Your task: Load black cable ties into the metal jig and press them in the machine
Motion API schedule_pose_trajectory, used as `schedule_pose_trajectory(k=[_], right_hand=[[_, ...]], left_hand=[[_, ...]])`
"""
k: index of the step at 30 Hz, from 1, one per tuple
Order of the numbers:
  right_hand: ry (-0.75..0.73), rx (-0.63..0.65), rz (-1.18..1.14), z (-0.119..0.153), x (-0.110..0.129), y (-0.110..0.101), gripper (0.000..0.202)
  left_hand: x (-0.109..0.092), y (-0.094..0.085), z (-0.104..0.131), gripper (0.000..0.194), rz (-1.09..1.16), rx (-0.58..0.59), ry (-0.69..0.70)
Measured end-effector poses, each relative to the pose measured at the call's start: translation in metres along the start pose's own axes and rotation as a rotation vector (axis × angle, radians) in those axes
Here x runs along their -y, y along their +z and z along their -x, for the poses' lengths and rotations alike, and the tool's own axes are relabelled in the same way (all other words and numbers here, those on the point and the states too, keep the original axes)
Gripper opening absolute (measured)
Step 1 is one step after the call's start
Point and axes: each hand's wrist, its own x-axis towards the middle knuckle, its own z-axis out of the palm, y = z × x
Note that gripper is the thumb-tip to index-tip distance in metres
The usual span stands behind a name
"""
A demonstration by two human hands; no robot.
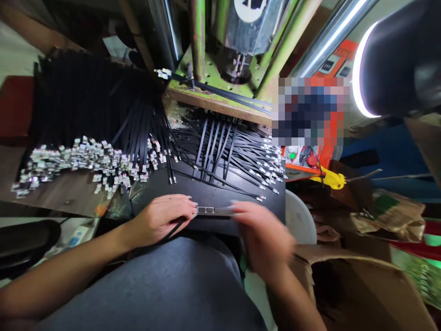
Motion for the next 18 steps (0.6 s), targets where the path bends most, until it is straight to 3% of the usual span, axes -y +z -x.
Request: schedule_pose_trajectory(k=[3,6,10,14,16,18], right_hand=[[-0.136,-0.058,-0.312,-0.012,0.004,0.044,0.019],[-0.155,-0.055,-0.368,-0.02,0.001,0.062,0.016],[-0.268,0.101,-0.11,-0.022,0.009,0.058,0.02],[-0.322,0.147,0.002,-0.026,0.016,0.052,0.022],[-0.288,0.217,-0.044,-0.028,0.004,0.04,0.021],[-0.155,0.251,0.017,-0.028,-0.019,0.019,0.023]], left_hand=[[-0.007,-0.002,-0.004,0.014,-0.066,0.008,-0.049],[-0.014,-0.006,-0.009,0.012,-0.139,0.045,-0.054],[-0.021,-0.006,-0.018,0.015,-0.249,0.133,-0.066],[-0.019,-0.005,-0.016,0.019,-0.248,0.143,-0.047],[-0.014,-0.01,-0.007,0.02,-0.204,0.134,-0.015],[-0.006,-0.022,0.004,0.026,-0.189,0.135,0.014]])
